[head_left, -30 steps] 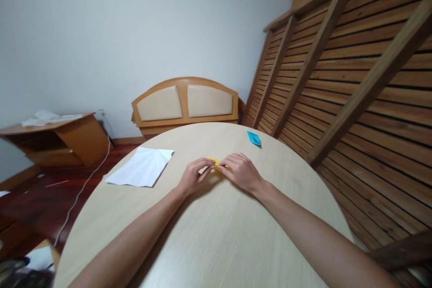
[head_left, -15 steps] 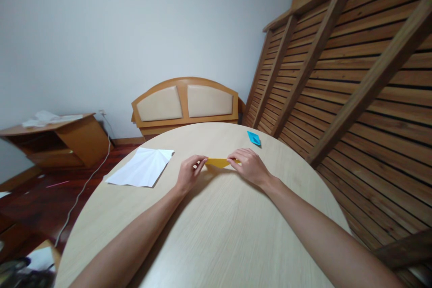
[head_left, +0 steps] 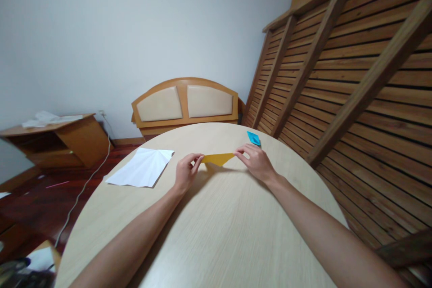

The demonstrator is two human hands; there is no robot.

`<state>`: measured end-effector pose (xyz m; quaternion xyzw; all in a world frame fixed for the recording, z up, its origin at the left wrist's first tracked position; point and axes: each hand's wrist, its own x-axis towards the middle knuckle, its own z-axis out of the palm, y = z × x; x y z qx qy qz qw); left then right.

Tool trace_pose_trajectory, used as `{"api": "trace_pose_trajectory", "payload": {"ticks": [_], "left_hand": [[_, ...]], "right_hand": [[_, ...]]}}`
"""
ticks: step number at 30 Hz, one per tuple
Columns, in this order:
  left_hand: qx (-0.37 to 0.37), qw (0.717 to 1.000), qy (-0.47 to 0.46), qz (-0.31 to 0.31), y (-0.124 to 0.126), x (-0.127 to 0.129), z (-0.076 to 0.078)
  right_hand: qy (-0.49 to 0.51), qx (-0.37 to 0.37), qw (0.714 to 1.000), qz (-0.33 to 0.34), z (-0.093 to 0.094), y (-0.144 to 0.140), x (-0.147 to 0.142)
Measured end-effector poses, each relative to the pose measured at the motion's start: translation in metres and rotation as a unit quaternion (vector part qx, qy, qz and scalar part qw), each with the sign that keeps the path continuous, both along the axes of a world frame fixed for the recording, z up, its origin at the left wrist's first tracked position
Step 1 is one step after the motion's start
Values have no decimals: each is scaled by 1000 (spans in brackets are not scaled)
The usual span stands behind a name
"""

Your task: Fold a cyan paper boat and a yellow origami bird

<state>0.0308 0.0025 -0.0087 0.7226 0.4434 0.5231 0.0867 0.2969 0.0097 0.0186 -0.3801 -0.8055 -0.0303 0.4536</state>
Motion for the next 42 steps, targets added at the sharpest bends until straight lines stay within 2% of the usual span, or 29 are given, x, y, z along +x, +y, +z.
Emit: {"api": "trace_pose_trajectory", "payload": {"ticks": [10, 16, 25, 28, 32, 35, 38, 42], "left_hand": [[-18, 996, 87, -17, 2, -3, -5], [-43, 999, -14, -25, 3, -2, -2], [-97, 983, -135, -83, 6, 0, -1], [-121, 977, -144, -96, 6, 1, -2], [-148, 972, -146, -111, 4, 2, -1], [-175, 966, -143, -127, 1, 4, 2], [-198, 960, -134, -142, 0, 5, 4], [-190, 967, -106, -131, 1, 6, 1]], "right_hand": [[58, 5, 998, -5, 4, -2, 6], [108, -17, 994, 0, 3, -1, 3], [83, -177, 979, 57, -11, -6, -14], [130, -228, 960, 94, -12, -10, -23], [198, -302, 921, 149, -12, -14, -35], [230, -319, 905, 161, -13, -12, -39], [225, -321, 908, 147, -15, -9, -38], [225, -351, 895, 158, -18, -7, -35]]}}
